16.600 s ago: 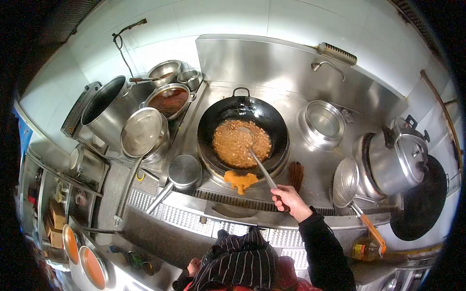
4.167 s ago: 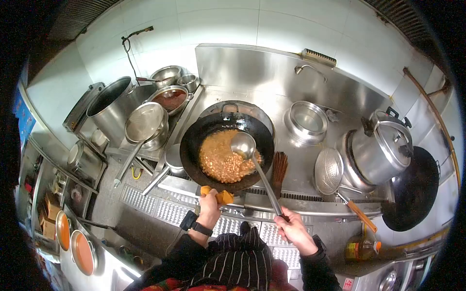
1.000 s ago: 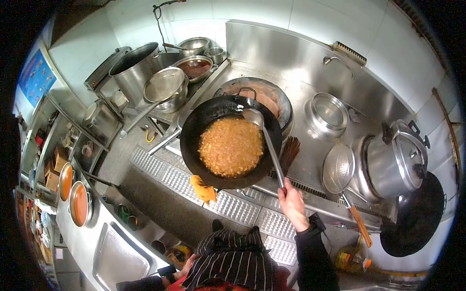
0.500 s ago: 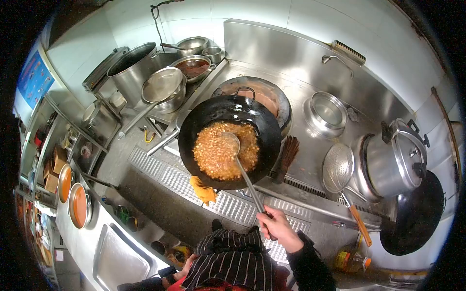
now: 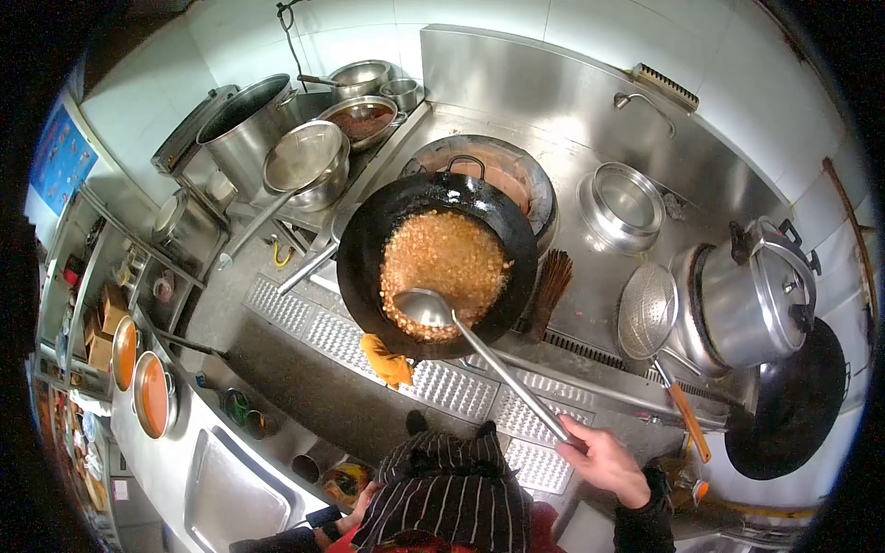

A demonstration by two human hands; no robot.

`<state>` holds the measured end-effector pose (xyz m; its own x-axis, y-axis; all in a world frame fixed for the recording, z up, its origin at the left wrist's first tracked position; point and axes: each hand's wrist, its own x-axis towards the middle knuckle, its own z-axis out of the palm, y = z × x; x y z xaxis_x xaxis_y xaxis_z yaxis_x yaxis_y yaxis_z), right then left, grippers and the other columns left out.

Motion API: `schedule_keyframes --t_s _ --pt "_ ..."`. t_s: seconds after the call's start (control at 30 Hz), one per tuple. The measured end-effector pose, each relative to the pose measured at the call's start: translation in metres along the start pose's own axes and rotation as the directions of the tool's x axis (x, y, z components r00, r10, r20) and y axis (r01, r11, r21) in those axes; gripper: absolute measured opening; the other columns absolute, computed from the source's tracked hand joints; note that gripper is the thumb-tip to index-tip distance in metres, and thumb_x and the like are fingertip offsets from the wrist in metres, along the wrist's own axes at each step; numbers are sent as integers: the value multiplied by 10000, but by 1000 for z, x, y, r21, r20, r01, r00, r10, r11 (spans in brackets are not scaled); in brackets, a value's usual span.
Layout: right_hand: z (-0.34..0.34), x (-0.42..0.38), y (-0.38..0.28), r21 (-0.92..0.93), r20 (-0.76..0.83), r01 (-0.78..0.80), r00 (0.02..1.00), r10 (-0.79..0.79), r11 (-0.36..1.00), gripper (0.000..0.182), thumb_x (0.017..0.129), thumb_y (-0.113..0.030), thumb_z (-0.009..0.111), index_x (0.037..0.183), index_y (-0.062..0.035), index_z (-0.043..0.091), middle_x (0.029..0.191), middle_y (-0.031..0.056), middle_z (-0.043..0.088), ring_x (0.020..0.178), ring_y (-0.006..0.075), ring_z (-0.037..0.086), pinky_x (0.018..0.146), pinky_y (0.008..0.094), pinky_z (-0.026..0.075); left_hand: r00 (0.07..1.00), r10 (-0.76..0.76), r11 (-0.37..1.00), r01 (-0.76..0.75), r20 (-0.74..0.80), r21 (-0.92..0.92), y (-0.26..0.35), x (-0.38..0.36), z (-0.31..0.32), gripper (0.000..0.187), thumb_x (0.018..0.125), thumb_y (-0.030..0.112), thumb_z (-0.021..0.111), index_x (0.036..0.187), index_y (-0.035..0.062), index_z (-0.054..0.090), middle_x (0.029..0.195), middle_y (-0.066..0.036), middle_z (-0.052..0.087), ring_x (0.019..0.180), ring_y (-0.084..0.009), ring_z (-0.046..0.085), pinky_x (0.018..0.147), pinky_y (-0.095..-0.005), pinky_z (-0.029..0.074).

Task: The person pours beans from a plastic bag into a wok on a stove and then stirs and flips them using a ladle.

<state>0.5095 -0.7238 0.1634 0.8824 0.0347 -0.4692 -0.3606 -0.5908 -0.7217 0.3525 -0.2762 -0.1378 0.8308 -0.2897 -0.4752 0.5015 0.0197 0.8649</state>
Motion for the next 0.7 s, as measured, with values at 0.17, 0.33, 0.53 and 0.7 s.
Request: schedule_keyframes --t_s 0.17,0.33,0.53,0.7 --pt "17 6 -3 -508 -61 142 978 -201 850 461 919 -224 635 1343 -62 555 1076 227 681 862 360 707 806 411 554 999 28 998 -26 -24 50 21 2 8 725 743 306 830 1302 4 479 1208 -118 576 1137 -199 529 1019 -359 387" --pt "49 48 7 -695 -87 138 958 -273 706 499 960 -217 559 1427 -74 455 1029 242 648 688 406 670 648 471 556 999 11 981 -2 42 -194 22 0 14 836 720 286 853 1365 -8 410 1297 -138 516 1248 -214 463 1077 -375 328" --pt "66 101 11 -770 -157 115 919 -361 628 472 954 -187 548 1399 -72 439 1002 249 663 774 401 674 657 489 544 993 -97 968 80 -61 -236 -35 27 24 799 840 557 676 1368 7 437 1269 -125 524 1221 -239 469 1066 -381 334" --pt "65 140 20 -915 -141 124 794 -591 384 402 964 -233 572 1330 -71 532 772 128 653 659 299 650 556 395 511 986 18 987 -44 -167 -152 36 20 50 404 875 164 652 1250 102 515 827 18 481 763 -109 450 670 -282 420"
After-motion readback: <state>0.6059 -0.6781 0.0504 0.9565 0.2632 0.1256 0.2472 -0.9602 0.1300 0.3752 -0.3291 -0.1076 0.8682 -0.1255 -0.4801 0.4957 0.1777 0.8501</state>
